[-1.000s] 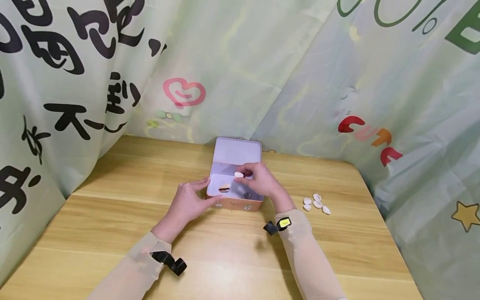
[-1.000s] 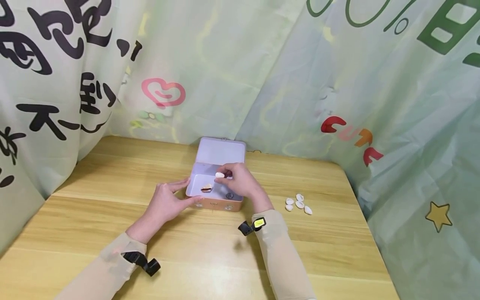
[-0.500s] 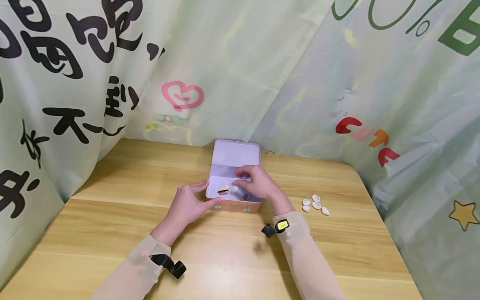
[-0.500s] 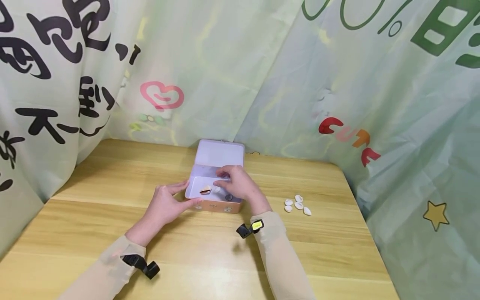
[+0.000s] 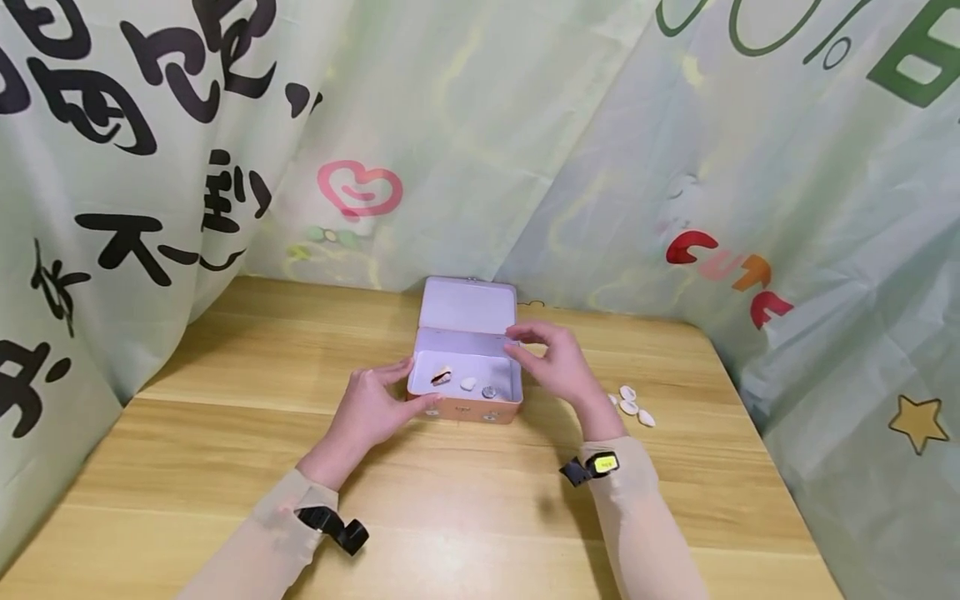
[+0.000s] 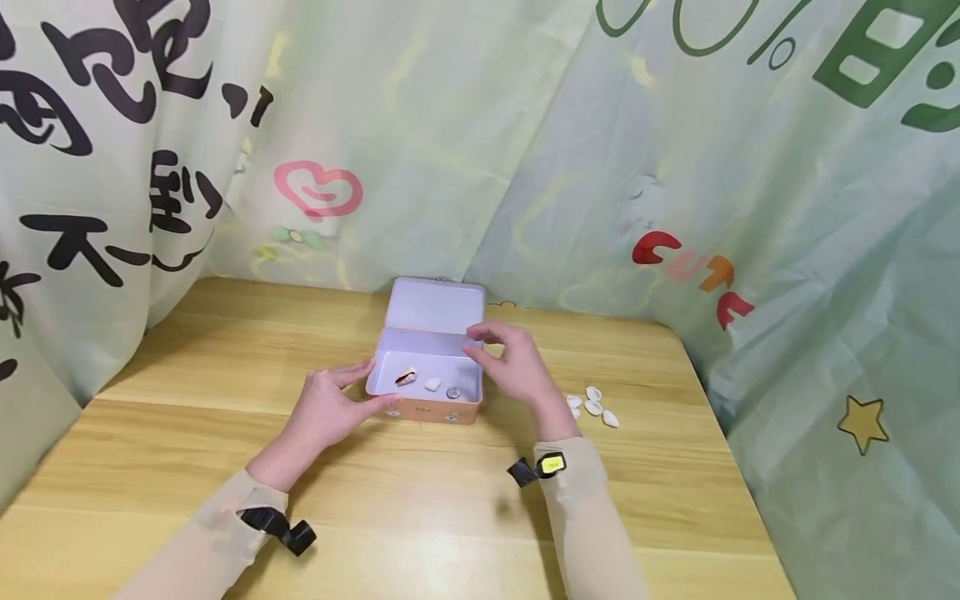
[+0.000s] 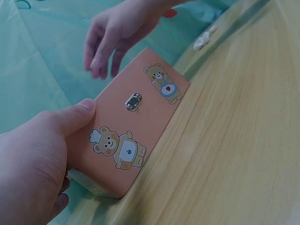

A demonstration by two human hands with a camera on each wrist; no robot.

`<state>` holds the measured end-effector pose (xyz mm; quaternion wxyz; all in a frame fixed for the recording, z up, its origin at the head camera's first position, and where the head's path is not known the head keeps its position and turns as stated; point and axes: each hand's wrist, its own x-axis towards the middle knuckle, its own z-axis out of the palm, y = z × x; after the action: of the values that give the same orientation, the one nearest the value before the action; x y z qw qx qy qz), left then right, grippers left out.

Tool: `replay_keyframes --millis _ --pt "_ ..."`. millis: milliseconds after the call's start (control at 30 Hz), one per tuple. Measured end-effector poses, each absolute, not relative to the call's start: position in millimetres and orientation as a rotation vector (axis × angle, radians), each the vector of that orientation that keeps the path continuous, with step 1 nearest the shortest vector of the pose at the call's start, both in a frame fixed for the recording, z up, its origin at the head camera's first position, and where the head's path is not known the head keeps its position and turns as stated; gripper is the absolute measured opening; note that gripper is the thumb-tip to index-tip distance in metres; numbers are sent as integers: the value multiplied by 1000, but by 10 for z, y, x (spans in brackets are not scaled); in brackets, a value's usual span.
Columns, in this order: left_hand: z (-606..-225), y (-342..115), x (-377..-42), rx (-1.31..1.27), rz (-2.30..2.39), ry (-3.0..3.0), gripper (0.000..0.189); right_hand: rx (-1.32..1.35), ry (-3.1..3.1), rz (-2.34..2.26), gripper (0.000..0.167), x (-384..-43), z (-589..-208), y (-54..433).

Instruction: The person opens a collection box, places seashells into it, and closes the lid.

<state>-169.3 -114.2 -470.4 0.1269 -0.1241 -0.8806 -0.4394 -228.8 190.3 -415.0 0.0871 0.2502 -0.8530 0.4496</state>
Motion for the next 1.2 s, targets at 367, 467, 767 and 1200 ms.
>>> replay_keyframes --millis 367,467,767,1200 --pt "-4703 -1192 -1681 -345 -1285 -2560 85 539 -2605 1294 25 -2210 -4217 2492" --pt "-4709 -1189 -1675 -352 -1292 -2549 83 510 -2607 1300 27 -2186 -4249 2629" --pt "-4713 -1160 -1674 -354 -1301 -2560 83 359 -2636 1289 30 -2088 -4327 3049" --pt "-4707 -1130 -1693 -369 -1313 -2529 84 149 -2728 1165 39 -1916 -4519 3553"
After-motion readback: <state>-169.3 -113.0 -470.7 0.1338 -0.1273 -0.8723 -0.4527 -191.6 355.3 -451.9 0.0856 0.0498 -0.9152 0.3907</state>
